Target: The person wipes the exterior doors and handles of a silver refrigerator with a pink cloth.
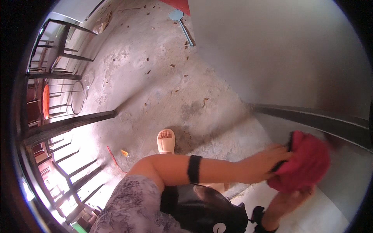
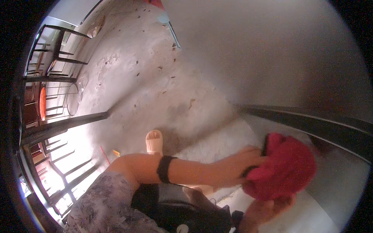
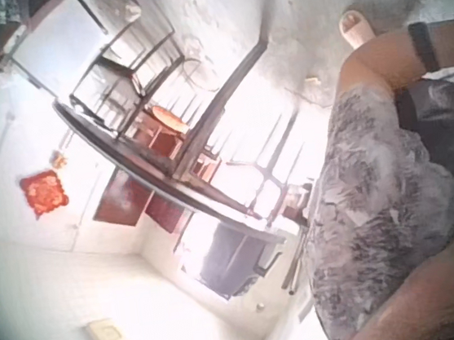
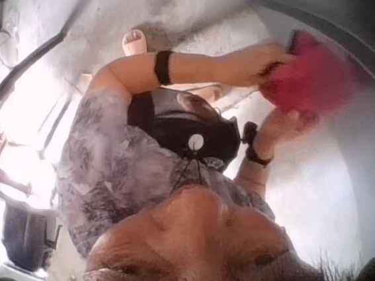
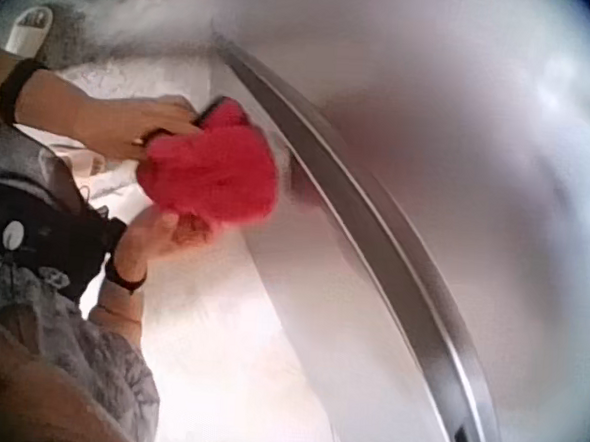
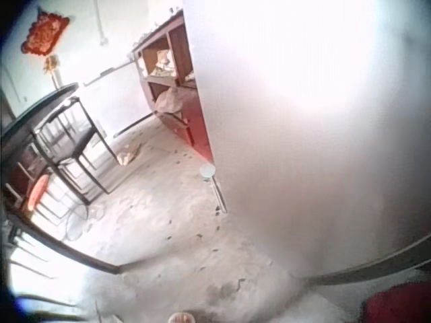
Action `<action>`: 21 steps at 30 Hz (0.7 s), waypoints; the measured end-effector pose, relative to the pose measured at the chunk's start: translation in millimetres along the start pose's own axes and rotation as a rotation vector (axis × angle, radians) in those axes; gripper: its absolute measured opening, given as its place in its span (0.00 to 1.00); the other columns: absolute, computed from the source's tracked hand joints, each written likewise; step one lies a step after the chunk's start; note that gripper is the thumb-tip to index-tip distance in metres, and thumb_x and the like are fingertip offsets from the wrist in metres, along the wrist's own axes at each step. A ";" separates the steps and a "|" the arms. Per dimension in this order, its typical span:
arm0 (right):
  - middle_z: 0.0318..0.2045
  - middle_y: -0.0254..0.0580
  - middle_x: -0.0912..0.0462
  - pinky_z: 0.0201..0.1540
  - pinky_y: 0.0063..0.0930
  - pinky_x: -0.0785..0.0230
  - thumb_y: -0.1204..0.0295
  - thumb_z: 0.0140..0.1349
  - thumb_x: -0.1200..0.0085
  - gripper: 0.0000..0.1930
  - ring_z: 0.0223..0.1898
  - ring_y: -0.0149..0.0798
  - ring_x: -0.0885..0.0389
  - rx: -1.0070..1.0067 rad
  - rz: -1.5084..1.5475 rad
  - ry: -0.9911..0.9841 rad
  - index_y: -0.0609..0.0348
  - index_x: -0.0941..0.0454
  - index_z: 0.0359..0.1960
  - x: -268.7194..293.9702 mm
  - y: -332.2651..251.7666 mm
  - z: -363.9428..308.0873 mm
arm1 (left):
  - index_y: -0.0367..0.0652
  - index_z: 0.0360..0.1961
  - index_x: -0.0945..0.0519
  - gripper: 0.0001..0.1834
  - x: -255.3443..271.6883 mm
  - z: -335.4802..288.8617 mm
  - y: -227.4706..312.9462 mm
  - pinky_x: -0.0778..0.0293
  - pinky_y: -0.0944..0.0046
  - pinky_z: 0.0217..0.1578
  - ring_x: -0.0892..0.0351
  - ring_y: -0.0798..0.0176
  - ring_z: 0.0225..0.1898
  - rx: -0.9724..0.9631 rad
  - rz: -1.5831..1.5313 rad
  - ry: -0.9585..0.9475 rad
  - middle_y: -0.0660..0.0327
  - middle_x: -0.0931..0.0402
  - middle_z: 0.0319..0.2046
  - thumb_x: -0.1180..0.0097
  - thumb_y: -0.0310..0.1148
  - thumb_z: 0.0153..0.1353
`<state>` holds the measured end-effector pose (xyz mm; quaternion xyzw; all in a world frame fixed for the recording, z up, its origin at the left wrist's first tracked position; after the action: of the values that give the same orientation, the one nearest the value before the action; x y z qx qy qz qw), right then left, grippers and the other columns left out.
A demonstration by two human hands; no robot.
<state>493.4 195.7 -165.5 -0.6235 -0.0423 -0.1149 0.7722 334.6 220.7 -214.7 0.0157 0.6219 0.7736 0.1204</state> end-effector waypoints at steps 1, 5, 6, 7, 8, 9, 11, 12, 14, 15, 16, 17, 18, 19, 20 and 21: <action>0.53 0.45 0.38 0.56 0.37 0.43 0.61 0.57 0.47 0.29 0.54 0.42 0.38 -0.135 0.055 0.049 0.59 0.44 0.56 -8.6 -1.6 -6.7 | 0.40 0.55 0.37 0.31 2.9 -13.6 1.8 0.44 0.54 0.55 0.43 0.45 0.53 0.081 0.058 -0.050 0.47 0.37 0.48 0.46 0.25 0.46; 0.39 0.39 0.33 0.46 0.28 0.38 0.69 0.54 0.43 0.20 0.42 0.33 0.34 -0.298 0.076 -0.082 0.58 0.38 0.44 -29.9 -21.6 -37.4 | 0.41 0.55 0.37 0.33 11.7 -77.3 32.0 0.42 0.55 0.55 0.44 0.46 0.54 0.140 0.174 0.024 0.52 0.37 0.49 0.43 0.25 0.44; 0.39 0.39 0.33 0.44 0.27 0.38 0.71 0.53 0.43 0.19 0.41 0.32 0.34 -0.277 0.046 -0.137 0.58 0.38 0.43 -23.8 -25.2 -48.6 | 0.42 0.54 0.37 0.33 12.2 -88.8 45.6 0.42 0.54 0.55 0.44 0.45 0.54 0.180 0.219 0.022 0.52 0.38 0.49 0.42 0.25 0.44; 0.40 0.38 0.33 0.44 0.26 0.37 0.74 0.53 0.45 0.17 0.41 0.31 0.34 -0.239 0.015 -0.215 0.58 0.38 0.43 -25.4 -37.2 -53.3 | 0.42 0.54 0.36 0.33 14.9 -97.2 58.5 0.42 0.54 0.54 0.45 0.45 0.54 0.216 0.270 0.022 0.52 0.38 0.49 0.42 0.25 0.43; 0.41 0.37 0.33 0.44 0.25 0.37 0.77 0.54 0.48 0.16 0.41 0.30 0.34 -0.198 -0.016 -0.292 0.58 0.38 0.42 -27.7 -51.2 -57.4 | 0.42 0.54 0.36 0.33 16.0 -104.0 73.3 0.42 0.54 0.54 0.45 0.45 0.54 0.203 0.273 0.032 0.52 0.38 0.49 0.42 0.25 0.43; 0.41 0.37 0.33 0.43 0.23 0.36 0.81 0.52 0.49 0.16 0.41 0.29 0.33 -0.193 -0.039 -0.349 0.58 0.38 0.43 -30.7 -61.3 -58.9 | 0.43 0.54 0.36 0.33 19.1 -107.3 87.1 0.42 0.53 0.55 0.44 0.45 0.54 0.177 0.340 0.039 0.52 0.38 0.50 0.41 0.25 0.43; 0.41 0.36 0.33 0.43 0.22 0.36 0.83 0.52 0.50 0.16 0.41 0.29 0.33 -0.260 0.066 -0.330 0.58 0.38 0.42 -36.1 -74.3 -54.9 | 0.44 0.53 0.36 0.33 26.9 -105.1 110.1 0.42 0.53 0.55 0.43 0.43 0.53 0.158 0.424 0.016 0.52 0.37 0.49 0.41 0.24 0.43; 0.41 0.36 0.33 0.42 0.22 0.36 0.85 0.52 0.51 0.17 0.40 0.28 0.33 -0.358 0.163 -0.314 0.57 0.38 0.42 -35.1 -77.1 -56.2 | 0.44 0.53 0.36 0.33 25.7 -103.6 124.1 0.42 0.53 0.55 0.43 0.43 0.53 0.147 0.432 0.020 0.52 0.37 0.49 0.41 0.24 0.43; 0.41 0.36 0.33 0.43 0.22 0.37 0.85 0.53 0.52 0.16 0.41 0.28 0.33 -0.323 0.153 -0.323 0.57 0.38 0.43 -34.0 -94.3 -47.4 | 0.45 0.53 0.36 0.34 26.7 -97.2 149.0 0.43 0.52 0.55 0.42 0.43 0.52 0.175 0.371 0.106 0.52 0.36 0.48 0.40 0.23 0.41; 0.41 0.36 0.33 0.44 0.22 0.37 0.84 0.53 0.52 0.16 0.41 0.28 0.33 -0.312 0.122 -0.332 0.57 0.38 0.43 -33.9 -105.6 -42.6 | 0.45 0.53 0.36 0.34 20.9 -96.0 158.7 0.43 0.52 0.55 0.42 0.43 0.52 0.164 0.374 0.104 0.52 0.36 0.48 0.40 0.23 0.41; 0.41 0.35 0.33 0.44 0.22 0.37 0.84 0.54 0.52 0.16 0.41 0.28 0.33 -0.300 0.092 -0.337 0.57 0.38 0.43 -31.6 -116.7 -39.1 | 0.44 0.53 0.36 0.34 16.6 -94.8 165.6 0.43 0.52 0.54 0.42 0.43 0.52 0.188 0.361 0.125 0.52 0.36 0.48 0.39 0.23 0.41; 0.41 0.35 0.32 0.45 0.23 0.38 0.82 0.55 0.51 0.16 0.40 0.28 0.33 -0.247 0.054 -0.335 0.57 0.37 0.44 -25.5 -127.7 -35.4 | 0.44 0.53 0.36 0.34 13.1 -92.2 173.9 0.43 0.52 0.54 0.42 0.43 0.52 0.212 0.348 0.143 0.52 0.36 0.47 0.39 0.23 0.40; 0.41 0.35 0.32 0.45 0.23 0.38 0.82 0.55 0.51 0.16 0.40 0.28 0.33 -0.228 0.055 -0.322 0.57 0.37 0.44 -23.2 -142.5 -26.1 | 0.44 0.53 0.36 0.34 12.8 -82.1 187.8 0.43 0.52 0.54 0.42 0.43 0.52 0.191 0.352 0.135 0.52 0.36 0.47 0.39 0.23 0.40; 0.42 0.35 0.32 0.45 0.23 0.38 0.82 0.55 0.50 0.16 0.41 0.29 0.33 -0.140 0.056 -0.330 0.57 0.37 0.44 -24.2 -163.0 -14.9 | 0.44 0.53 0.36 0.35 13.6 -70.5 203.4 0.43 0.52 0.54 0.42 0.43 0.52 0.153 0.386 0.120 0.51 0.36 0.47 0.39 0.23 0.40; 0.42 0.36 0.32 0.46 0.24 0.38 0.82 0.55 0.50 0.16 0.41 0.29 0.33 -0.052 0.057 -0.336 0.58 0.37 0.45 -25.1 -182.0 -4.4 | 0.43 0.53 0.36 0.35 14.8 -58.6 218.7 0.42 0.52 0.54 0.42 0.43 0.52 0.116 0.420 0.106 0.51 0.36 0.47 0.38 0.24 0.40; 0.42 0.36 0.32 0.46 0.24 0.38 0.82 0.55 0.50 0.16 0.41 0.29 0.33 -0.034 0.059 -0.319 0.58 0.37 0.45 -25.8 -191.1 7.5 | 0.43 0.53 0.36 0.35 19.4 -44.6 231.7 0.42 0.52 0.54 0.42 0.43 0.52 0.095 0.427 0.093 0.51 0.36 0.47 0.38 0.24 0.40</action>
<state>425.0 168.7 12.9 -0.6478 -0.1441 0.0075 0.7480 269.4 136.2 -3.4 0.1167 0.6451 0.7513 -0.0758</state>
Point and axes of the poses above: each hand's wrist, its own z-axis towards the middle knuckle, its own x-axis out of the back of the hand, y = z × x, the point moved 6 cm from there along z, towards the middle knuckle
